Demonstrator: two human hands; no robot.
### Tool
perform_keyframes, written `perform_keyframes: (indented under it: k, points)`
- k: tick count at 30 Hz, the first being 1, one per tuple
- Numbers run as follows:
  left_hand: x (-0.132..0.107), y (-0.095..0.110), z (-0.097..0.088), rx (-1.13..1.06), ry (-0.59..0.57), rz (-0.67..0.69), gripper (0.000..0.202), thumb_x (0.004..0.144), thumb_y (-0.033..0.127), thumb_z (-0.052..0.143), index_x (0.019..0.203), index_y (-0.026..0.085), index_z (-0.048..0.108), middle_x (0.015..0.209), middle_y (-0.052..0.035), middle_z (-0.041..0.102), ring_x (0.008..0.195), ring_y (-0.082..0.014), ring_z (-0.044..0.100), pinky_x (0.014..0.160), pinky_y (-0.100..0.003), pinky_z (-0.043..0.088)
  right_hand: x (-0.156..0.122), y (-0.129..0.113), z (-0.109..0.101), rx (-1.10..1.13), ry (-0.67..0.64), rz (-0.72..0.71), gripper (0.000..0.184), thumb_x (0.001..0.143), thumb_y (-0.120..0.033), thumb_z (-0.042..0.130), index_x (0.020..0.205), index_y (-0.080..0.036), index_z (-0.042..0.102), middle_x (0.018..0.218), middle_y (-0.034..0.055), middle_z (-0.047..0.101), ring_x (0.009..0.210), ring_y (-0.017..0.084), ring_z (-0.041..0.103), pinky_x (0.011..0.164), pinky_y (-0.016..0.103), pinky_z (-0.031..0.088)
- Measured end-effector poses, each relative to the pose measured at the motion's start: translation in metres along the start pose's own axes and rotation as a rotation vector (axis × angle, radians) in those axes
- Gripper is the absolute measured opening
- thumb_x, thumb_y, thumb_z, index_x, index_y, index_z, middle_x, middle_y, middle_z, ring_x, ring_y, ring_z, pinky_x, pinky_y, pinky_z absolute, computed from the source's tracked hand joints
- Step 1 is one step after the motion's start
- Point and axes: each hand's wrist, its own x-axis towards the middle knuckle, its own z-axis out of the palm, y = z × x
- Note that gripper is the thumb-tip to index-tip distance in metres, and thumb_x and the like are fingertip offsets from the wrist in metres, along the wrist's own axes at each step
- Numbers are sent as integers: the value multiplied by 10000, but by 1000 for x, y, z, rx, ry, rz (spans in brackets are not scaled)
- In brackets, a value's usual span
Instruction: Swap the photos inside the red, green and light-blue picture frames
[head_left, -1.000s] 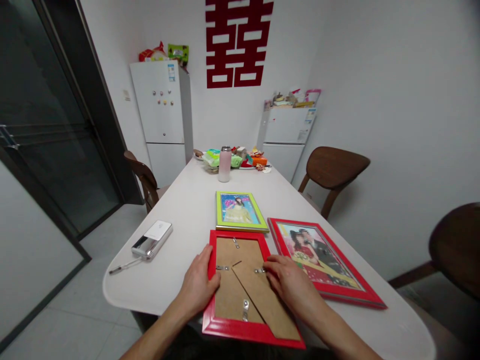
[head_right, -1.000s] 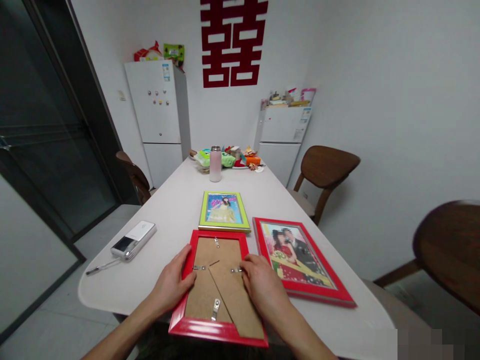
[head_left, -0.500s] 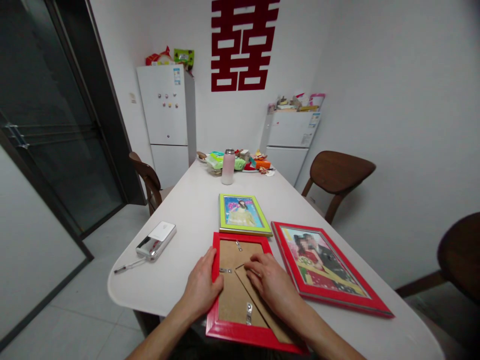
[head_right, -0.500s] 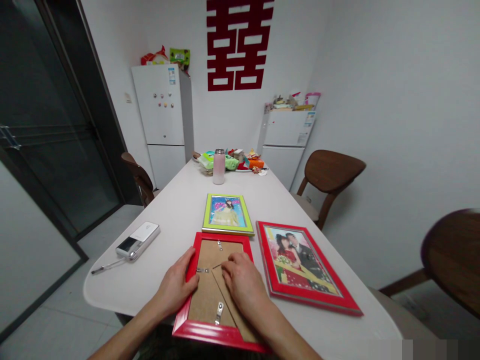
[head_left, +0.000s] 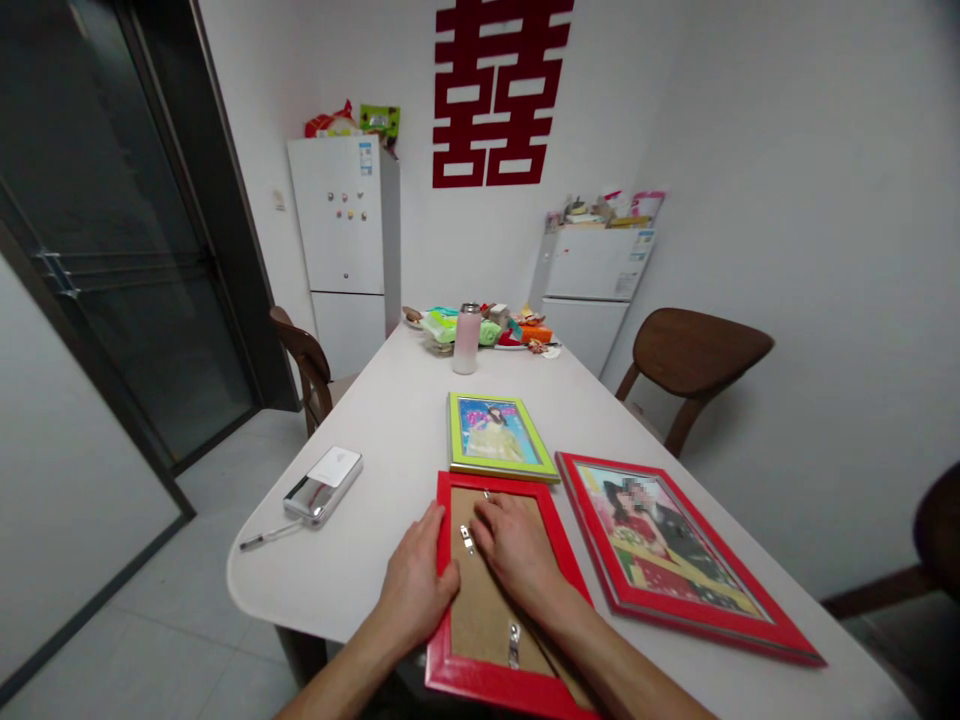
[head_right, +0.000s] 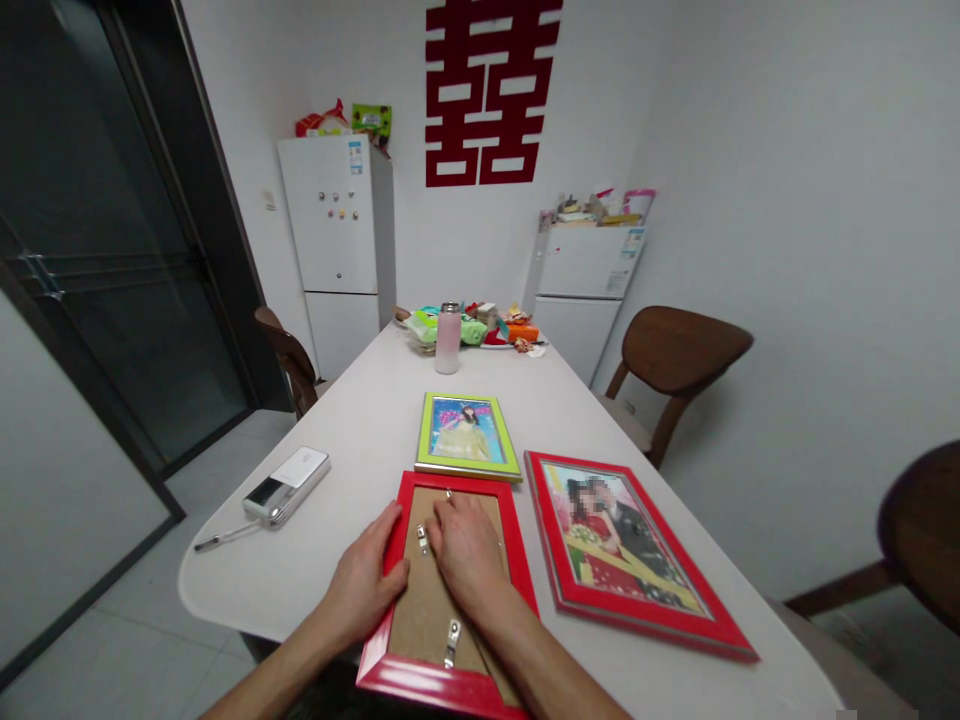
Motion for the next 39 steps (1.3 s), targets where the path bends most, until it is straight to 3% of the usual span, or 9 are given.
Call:
perform_keyframes:
  k: [5, 9, 13, 17, 21, 24, 28, 33, 39]
  points:
    - [0, 2, -1, -5, -5, -5, 578, 672, 156, 435, 1236, 87, 329, 1274, -107, 385, 1148, -221, 365, 978, -332, 264, 10, 15, 4, -37, 28, 107, 270, 789, -261, 384, 898, -139, 599, 884, 104, 536, 828, 204, 444, 712, 289, 305]
    - [1, 2, -1, -4, -8, -14, 577, 672, 155, 435, 1234, 78, 328, 1276, -116, 381, 1149, -220, 363, 979, -335, 262, 13, 15, 5, -11, 12, 103, 288, 788, -255, 379, 968, -177, 590, 910, 90, 535, 837, 197, 443, 724, 289, 316]
    - [0, 2, -1, -11, -2, -15, 574, 675, 154, 437, 1234, 86, 327, 1275, -114, 383, 1147, -222, 365, 976, -344, 266, 0, 13, -9, 40, -16, 58, 352, 760, -224, 411, 1089, -158, 519, 990, 98, 532, 903, 199, 444, 774, 295, 330]
    - [0, 2, -2, -30, 5, -8, 570, 673, 154, 447, 1231, 111, 336, 1267, -95, 397, 1139, -218, 375, 971, -338, 275, -36, 14, -37, 272, -198, -149, 307, 724, -190, 442, 999, -207, 577, 1119, 69, 475, 1026, 180, 410, 877, 303, 307]
    - [-1, 1, 0, -48, 15, -12, 570, 679, 152, 447, 1235, 126, 326, 1272, -87, 392, 1146, -209, 365, 976, -340, 260, -64, 16, -51, 363, -367, -218, 279, 668, -168, 503, 899, -261, 629, 1209, 38, 412, 1130, 207, 331, 949, 380, 238]
    - [-1, 1, 0, -52, 15, -14, 562, 685, 159, 446, 1233, 121, 327, 1276, -91, 385, 1149, -210, 360, 975, -337, 258, -69, 15, -46, 341, -342, -223, 198, 674, -208, 540, 820, -280, 652, 1198, 26, 428, 1136, 211, 328, 969, 413, 187]
    - [-1, 2, -1, -55, 7, -20, 553, 692, 168, 441, 1230, 108, 332, 1278, -98, 382, 1152, -210, 357, 976, -330, 255, -66, 12, -36, 316, -264, -186, 134, 704, -242, 526, 749, -255, 652, 1120, 38, 489, 1074, 190, 393, 925, 361, 268]
    - [0, 3, -2, -79, 6, -34, 558, 691, 167, 449, 1234, 121, 328, 1279, -88, 383, 1153, -207, 356, 978, -334, 252, -62, 13, -30, 243, -142, -23, 334, 693, -303, 518, 1002, -187, 569, 1147, 103, 460, 1040, 220, 415, 887, 349, 316]
    - [0, 5, -4, -158, 5, -59, 563, 684, 186, 479, 1225, 115, 343, 1284, -102, 371, 1166, -217, 337, 992, -348, 226, -54, 10, -30, 232, -104, 38, 350, 667, -188, 470, 1005, -169, 559, 962, 88, 541, 920, 196, 469, 810, 295, 367]
